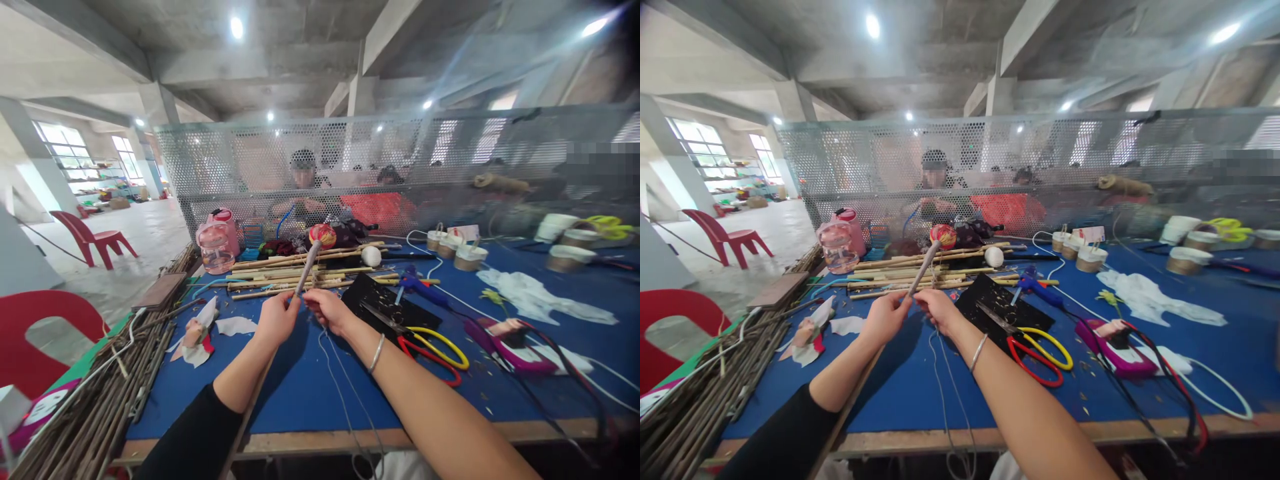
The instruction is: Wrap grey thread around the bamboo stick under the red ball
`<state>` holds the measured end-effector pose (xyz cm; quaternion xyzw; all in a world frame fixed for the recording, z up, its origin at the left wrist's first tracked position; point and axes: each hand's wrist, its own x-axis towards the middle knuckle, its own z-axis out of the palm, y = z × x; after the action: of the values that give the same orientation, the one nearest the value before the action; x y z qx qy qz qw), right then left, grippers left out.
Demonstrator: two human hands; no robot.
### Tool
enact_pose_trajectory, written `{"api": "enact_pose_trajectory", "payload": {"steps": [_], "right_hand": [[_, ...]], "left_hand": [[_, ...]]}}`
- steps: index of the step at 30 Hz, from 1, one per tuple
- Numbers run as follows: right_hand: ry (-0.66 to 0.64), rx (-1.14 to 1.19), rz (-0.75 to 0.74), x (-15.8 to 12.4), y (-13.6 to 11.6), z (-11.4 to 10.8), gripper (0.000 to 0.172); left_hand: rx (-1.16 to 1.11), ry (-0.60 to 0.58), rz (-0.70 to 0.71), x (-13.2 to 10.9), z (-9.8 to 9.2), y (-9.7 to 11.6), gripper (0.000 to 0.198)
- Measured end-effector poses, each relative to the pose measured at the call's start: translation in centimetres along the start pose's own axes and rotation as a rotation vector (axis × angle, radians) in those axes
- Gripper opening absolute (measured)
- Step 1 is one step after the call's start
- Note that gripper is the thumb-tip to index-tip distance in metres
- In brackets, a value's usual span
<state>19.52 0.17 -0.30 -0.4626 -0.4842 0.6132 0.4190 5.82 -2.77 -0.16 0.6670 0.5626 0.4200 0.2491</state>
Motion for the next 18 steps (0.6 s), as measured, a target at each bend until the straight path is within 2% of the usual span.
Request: {"api": "enact_pose_trajectory", "payload": {"steps": [4, 7, 10, 14, 16, 18], "right_hand": [[0.103, -0.020, -0.187, -0.1, -0.1, 0.5, 0.025], [0.106, -0.024, -0.233, 0.0, 0.0, 0.6, 0.026], [0.026, 0.029, -0.225, 0.0, 0.0, 0.4, 0.029], [-0.126, 0.090, -0.224, 0.1, -0.3, -0.4, 0.032], [-0.226, 0.110, -0.202, 0.3, -0.4, -0.9, 0.034], [-0.276, 0.114, -0.187, 0.6, -0.2, -1.3, 0.034]], "left_hand": [[-0.116, 0.049, -0.129, 0.2, 0.2, 0.0, 0.019], [-0.250, -0.003, -0.208, 0.3, 0.1, 0.3, 0.022], [-0.497, -0.103, -0.246, 0.4, -0.1, 0.6, 0.032], [-0.780, -0.177, -0.189, 0.4, 0.4, 0.7, 0.042], [-0.783, -0.190, -0.173, 0.1, 1.0, 0.7, 0.042], [-0.679, -0.207, -0.171, -0.2, 1.5, 0.6, 0.041]]}}
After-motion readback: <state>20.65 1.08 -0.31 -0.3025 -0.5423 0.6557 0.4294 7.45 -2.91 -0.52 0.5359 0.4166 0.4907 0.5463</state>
